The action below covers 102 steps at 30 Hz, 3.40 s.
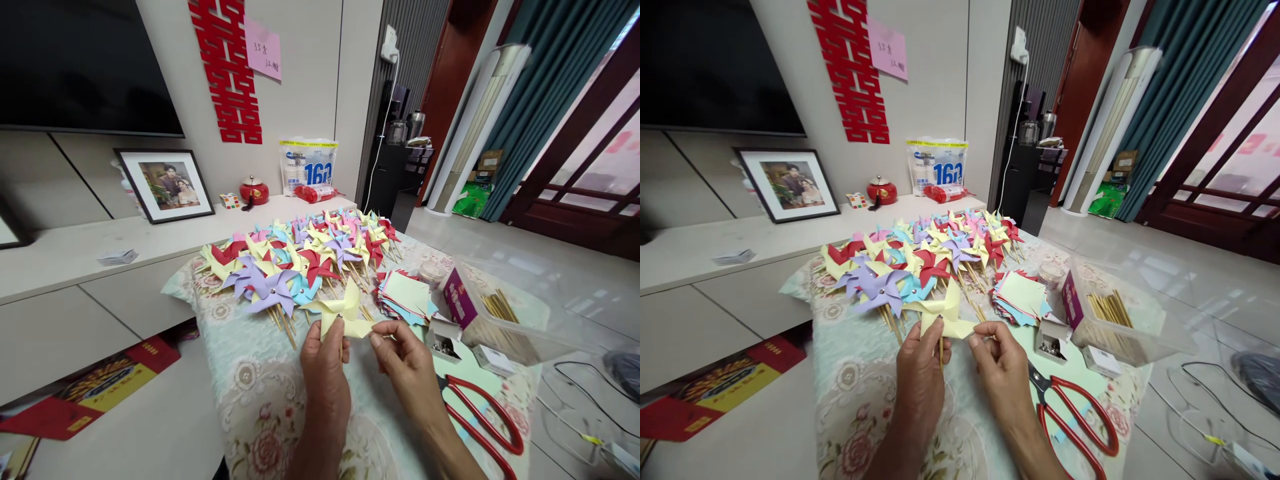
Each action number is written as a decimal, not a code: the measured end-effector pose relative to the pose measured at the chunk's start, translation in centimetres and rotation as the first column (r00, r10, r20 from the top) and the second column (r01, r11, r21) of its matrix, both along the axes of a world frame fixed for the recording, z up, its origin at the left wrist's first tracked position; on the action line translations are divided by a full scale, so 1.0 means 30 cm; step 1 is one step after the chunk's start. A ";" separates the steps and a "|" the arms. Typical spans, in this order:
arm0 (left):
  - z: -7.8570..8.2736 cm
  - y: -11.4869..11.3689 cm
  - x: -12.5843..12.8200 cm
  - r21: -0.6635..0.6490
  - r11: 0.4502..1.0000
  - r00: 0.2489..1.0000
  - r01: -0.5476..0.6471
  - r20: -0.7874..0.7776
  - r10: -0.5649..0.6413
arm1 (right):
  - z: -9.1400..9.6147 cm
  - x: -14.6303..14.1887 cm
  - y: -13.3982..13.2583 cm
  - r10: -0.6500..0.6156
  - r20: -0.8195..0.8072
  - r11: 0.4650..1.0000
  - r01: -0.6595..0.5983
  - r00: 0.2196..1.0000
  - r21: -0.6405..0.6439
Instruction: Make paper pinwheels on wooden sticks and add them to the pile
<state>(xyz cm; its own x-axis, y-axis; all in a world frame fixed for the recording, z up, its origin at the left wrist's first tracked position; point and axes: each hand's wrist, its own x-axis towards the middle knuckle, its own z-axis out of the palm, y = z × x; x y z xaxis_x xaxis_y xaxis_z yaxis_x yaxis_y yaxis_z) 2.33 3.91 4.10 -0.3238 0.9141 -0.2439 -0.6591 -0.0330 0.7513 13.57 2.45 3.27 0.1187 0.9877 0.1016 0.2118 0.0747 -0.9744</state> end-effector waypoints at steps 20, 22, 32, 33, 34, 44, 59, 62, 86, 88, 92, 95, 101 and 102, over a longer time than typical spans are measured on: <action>0.018 -0.011 0.031 0.102 0.985 0.952 0.141 0.260 -0.163 | -0.021 -0.027 0.020 0.328 0.001 0.936 -0.325 0.945 -0.134; 0.023 -0.015 0.023 0.125 0.980 0.948 0.153 0.260 -0.181 | -0.017 -0.017 0.021 0.341 -0.057 0.927 -0.346 0.938 -0.146; 0.014 -0.014 0.004 0.050 0.971 0.905 0.234 0.353 -0.236 | 0.000 -0.007 0.019 0.330 -0.171 0.909 -0.362 0.928 -0.205; 0.011 -0.013 0.003 0.054 0.970 0.904 0.237 0.354 -0.241 | 0.000 -0.007 0.019 0.332 -0.174 0.908 -0.364 0.927 -0.208; 0.009 -0.013 0.003 0.055 0.970 0.903 0.238 0.355 -0.242 | 0.000 -0.008 0.019 0.333 -0.177 0.906 -0.367 0.926 -0.212; 0.000 -0.013 0.002 0.049 0.975 0.911 0.216 0.350 -0.219 | 0.005 -0.011 0.016 0.341 -0.197 0.898 -0.380 0.919 -0.220; -0.029 -0.014 0.027 0.150 0.970 0.977 0.190 0.071 -0.202 | -0.018 -0.019 0.016 0.335 -0.116 0.917 -0.351 0.935 -0.187; -0.049 -0.010 0.030 0.118 0.982 0.989 0.146 0.009 -0.148 | -0.023 -0.022 0.013 0.344 -0.123 0.913 -0.362 0.931 -0.189; -0.037 -0.017 -0.009 0.024 0.999 0.999 -0.023 -0.040 0.023 | -0.008 -0.016 0.010 0.321 0.004 0.929 -0.314 0.947 -0.196; -0.036 -0.011 -0.014 0.059 0.998 1.000 0.012 -0.004 -0.012 | -0.006 -0.016 0.008 0.317 0.041 0.934 -0.305 0.947 -0.185; -0.036 -0.001 -0.017 0.055 0.997 0.997 0.057 0.056 -0.060 | -0.007 -0.022 0.007 0.337 0.045 0.927 -0.323 0.940 -0.188; -0.031 0.004 -0.019 0.035 0.997 0.990 0.069 0.121 -0.073 | -0.015 -0.023 0.010 0.345 0.100 0.930 -0.326 0.933 -0.171; -0.010 -0.001 -0.024 0.080 0.993 0.979 0.086 0.178 -0.099 | -0.030 -0.018 0.006 0.369 0.124 0.922 -0.347 0.921 -0.171; -0.006 -0.002 -0.025 0.083 0.993 0.979 0.085 0.178 -0.099 | -0.029 -0.018 0.005 0.370 0.133 0.923 -0.347 0.919 -0.166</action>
<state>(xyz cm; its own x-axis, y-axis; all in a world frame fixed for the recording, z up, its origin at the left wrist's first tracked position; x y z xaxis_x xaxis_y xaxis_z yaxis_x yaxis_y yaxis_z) 1.59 3.85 3.90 -0.1940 0.9559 -0.2206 -0.7869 -0.0174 0.6168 13.02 2.59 2.40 -0.2527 0.9663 -0.0490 0.3484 0.0437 -0.9363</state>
